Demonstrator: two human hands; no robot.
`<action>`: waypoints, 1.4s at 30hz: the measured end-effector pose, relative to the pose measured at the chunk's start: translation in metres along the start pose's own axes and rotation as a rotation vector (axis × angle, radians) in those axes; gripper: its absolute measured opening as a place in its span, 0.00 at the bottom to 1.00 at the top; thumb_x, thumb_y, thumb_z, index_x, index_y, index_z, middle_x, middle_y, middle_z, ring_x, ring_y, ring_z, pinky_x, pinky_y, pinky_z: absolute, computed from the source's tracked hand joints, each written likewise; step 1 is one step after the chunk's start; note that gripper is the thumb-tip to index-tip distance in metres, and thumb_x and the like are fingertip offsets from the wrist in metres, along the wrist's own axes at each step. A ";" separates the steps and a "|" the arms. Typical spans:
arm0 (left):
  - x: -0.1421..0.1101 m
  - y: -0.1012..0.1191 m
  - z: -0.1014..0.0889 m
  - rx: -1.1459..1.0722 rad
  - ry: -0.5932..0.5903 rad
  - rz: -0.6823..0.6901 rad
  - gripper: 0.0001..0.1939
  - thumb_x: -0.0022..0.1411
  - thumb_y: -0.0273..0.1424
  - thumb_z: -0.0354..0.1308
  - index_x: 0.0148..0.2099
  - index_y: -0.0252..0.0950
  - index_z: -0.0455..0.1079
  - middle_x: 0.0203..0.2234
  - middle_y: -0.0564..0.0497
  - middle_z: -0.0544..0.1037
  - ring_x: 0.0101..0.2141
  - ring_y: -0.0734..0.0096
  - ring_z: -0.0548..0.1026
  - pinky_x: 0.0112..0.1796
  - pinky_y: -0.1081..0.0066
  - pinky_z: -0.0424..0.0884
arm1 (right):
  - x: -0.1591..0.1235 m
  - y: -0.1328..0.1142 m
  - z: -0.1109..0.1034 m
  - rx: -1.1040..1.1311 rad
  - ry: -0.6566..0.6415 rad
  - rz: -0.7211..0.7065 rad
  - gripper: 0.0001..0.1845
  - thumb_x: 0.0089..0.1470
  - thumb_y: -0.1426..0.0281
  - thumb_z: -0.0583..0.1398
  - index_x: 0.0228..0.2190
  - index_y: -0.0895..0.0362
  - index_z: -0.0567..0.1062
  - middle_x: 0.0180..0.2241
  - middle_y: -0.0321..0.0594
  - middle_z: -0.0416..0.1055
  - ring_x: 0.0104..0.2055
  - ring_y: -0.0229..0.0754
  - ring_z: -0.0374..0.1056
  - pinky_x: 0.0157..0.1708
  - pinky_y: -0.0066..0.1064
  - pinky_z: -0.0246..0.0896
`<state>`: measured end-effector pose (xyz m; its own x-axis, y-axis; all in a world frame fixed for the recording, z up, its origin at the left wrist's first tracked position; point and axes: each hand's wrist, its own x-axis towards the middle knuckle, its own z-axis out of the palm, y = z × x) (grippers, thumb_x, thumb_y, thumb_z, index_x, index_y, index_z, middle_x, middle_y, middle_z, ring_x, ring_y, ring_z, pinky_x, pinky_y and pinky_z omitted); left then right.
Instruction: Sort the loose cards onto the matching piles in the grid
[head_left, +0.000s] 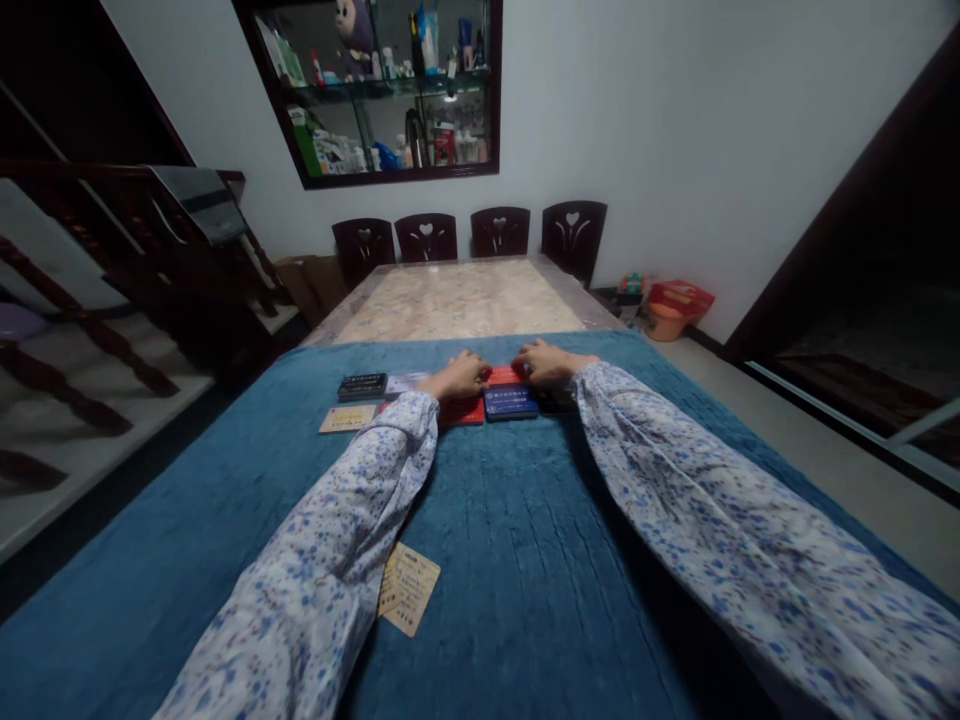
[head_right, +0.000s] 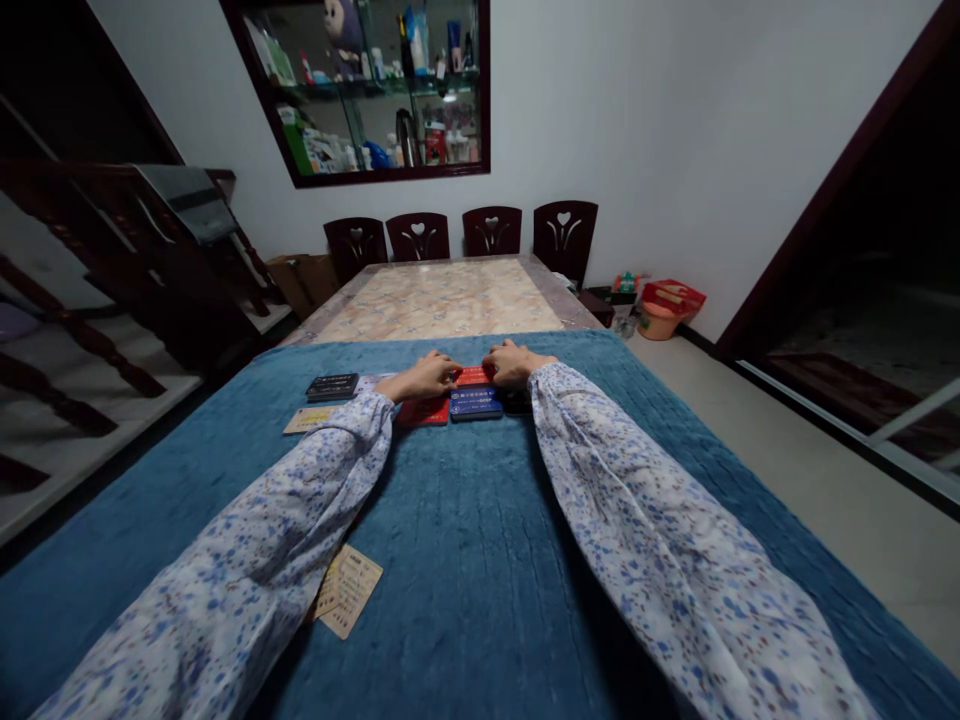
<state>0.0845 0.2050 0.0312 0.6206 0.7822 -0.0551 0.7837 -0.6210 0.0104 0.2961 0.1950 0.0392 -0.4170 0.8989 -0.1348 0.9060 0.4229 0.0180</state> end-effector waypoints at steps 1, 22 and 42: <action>0.000 0.000 0.000 0.000 -0.001 0.001 0.14 0.66 0.34 0.57 0.52 0.39 0.76 0.53 0.43 0.76 0.57 0.51 0.67 0.55 0.56 0.67 | 0.000 0.000 0.000 -0.003 -0.004 0.001 0.24 0.52 0.71 0.59 0.51 0.51 0.79 0.57 0.49 0.71 0.56 0.58 0.63 0.50 0.43 0.64; -0.017 -0.014 0.003 -0.077 0.219 0.059 0.19 0.66 0.29 0.55 0.57 0.35 0.75 0.53 0.40 0.75 0.54 0.54 0.67 0.55 0.58 0.66 | -0.010 -0.001 -0.014 -0.001 0.208 -0.081 0.23 0.58 0.69 0.59 0.54 0.59 0.77 0.52 0.49 0.77 0.54 0.53 0.65 0.50 0.36 0.60; -0.112 -0.010 -0.015 -0.050 0.318 0.116 0.11 0.65 0.24 0.52 0.37 0.32 0.77 0.35 0.43 0.75 0.40 0.60 0.69 0.43 0.64 0.68 | -0.061 -0.071 -0.019 -0.136 0.329 -0.014 0.24 0.70 0.62 0.48 0.43 0.60 0.81 0.42 0.54 0.79 0.48 0.53 0.68 0.43 0.39 0.52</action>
<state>0.0078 0.1244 0.0522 0.6768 0.6876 0.2630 0.7027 -0.7099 0.0477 0.2563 0.1122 0.0650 -0.4506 0.8723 0.1899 0.8912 0.4270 0.1531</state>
